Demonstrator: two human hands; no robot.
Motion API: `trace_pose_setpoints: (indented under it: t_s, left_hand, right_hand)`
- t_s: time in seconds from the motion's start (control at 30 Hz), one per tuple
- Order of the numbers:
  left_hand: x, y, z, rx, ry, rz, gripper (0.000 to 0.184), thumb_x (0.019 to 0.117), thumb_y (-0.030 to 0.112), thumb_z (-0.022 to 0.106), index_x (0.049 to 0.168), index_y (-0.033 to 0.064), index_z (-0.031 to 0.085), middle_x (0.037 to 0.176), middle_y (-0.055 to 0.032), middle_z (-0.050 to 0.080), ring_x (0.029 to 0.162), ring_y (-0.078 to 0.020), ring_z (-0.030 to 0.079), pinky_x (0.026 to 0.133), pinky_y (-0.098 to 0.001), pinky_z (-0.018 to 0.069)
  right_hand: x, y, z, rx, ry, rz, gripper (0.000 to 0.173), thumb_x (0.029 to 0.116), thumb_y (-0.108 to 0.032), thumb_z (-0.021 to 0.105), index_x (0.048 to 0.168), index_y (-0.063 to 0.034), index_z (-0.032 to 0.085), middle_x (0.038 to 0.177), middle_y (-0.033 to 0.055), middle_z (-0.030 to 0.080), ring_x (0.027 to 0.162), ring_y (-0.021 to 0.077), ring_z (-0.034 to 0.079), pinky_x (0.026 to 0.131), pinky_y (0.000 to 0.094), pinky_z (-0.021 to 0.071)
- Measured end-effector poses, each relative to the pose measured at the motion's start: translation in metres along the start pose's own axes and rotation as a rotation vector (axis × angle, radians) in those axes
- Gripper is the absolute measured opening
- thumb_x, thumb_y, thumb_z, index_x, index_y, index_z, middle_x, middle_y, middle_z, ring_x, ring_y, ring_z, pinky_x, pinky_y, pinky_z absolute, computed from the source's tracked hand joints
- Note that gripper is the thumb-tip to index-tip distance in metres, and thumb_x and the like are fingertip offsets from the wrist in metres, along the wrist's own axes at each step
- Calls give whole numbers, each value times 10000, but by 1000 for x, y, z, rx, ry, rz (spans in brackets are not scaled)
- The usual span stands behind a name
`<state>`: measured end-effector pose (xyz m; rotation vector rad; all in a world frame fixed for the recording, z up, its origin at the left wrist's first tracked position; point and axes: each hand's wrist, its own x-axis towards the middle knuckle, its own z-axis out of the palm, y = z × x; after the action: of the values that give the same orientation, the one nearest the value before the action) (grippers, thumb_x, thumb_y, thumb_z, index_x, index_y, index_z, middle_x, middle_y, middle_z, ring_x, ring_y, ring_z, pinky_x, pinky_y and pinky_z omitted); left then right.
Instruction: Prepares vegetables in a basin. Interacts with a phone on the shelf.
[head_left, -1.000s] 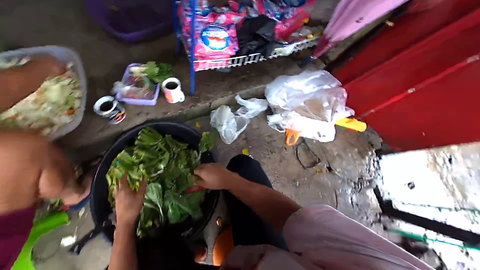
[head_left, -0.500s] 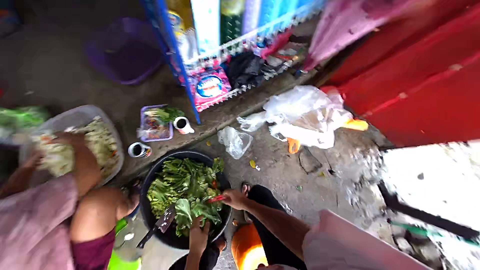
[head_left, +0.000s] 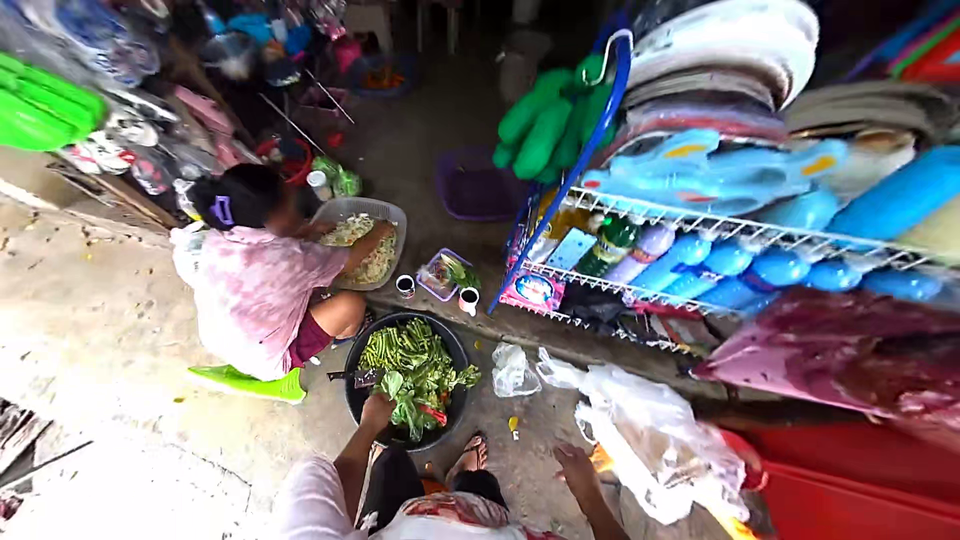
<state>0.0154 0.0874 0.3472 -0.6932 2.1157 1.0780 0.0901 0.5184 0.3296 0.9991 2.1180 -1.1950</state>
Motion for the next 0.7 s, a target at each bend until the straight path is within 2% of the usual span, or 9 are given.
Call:
trace_pose_setpoints:
  t_s: [0.1,0.2,0.3,0.43,0.5,0.53,0.57,0.7]
  left_hand:
    - [-21,-5,1,0,-45,24,421,1022,253,618,1314,-50,594,1291,-275,624,1246,-397,587,1078,-553,443]
    - [-25,-37,7,6,-74,-29,432,1033,260,606,1306,-76,591,1288,-302,617,1232,-420,589,1067,-570,439]
    - [-33,-70,0,108,-155,-128,429,1039,257,605,1272,-103,596,1231,-308,617,1098,-395,616,981,-543,465]
    - [-11,-111,-29,305,-239,-220,450,1057,302,570,1234,-109,619,1246,-296,624,1127,-376,626,998,-515,471]
    - [1,-114,-45,317,-237,-194,461,1060,316,561,1252,-99,620,1272,-299,623,1161,-397,626,1009,-539,475]
    - [5,-110,-53,307,-220,-172,463,1061,322,557,1250,-96,624,1266,-298,626,1154,-402,628,1001,-550,477]
    - [8,-103,-60,291,-199,-158,466,1062,325,553,1249,-96,625,1263,-297,629,1152,-404,629,997,-557,479]
    - [24,-68,-70,265,-179,-114,446,1065,296,547,1311,-73,593,1318,-288,607,1218,-417,595,1015,-584,465]
  right_hand:
    - [-13,16,-19,91,24,102,455,1085,-250,537,1384,93,520,1276,343,600,1039,426,658,897,549,531]
    - [-36,22,-22,189,24,220,484,1102,-290,496,1412,83,497,1342,336,564,1095,413,634,922,528,510]
    - [-59,23,-11,183,-14,264,495,1107,-329,473,1433,43,491,1369,297,563,1087,372,637,897,492,511]
    - [-95,27,21,211,-54,282,465,1115,-305,454,1425,40,493,1364,281,565,1075,355,635,898,479,508]
    - [-108,45,41,204,-69,287,454,1111,-301,469,1398,48,514,1325,274,583,1052,348,645,896,476,520]
    - [-112,58,51,191,-97,289,453,1107,-290,481,1386,64,519,1317,285,585,1088,367,640,937,497,514]
    - [-113,74,62,163,-122,290,457,1098,-287,502,1374,76,535,1327,292,593,1139,382,642,984,511,512]
    - [-102,149,106,138,-82,330,482,1073,-352,550,1326,56,601,1293,259,645,1156,367,660,1003,521,519]
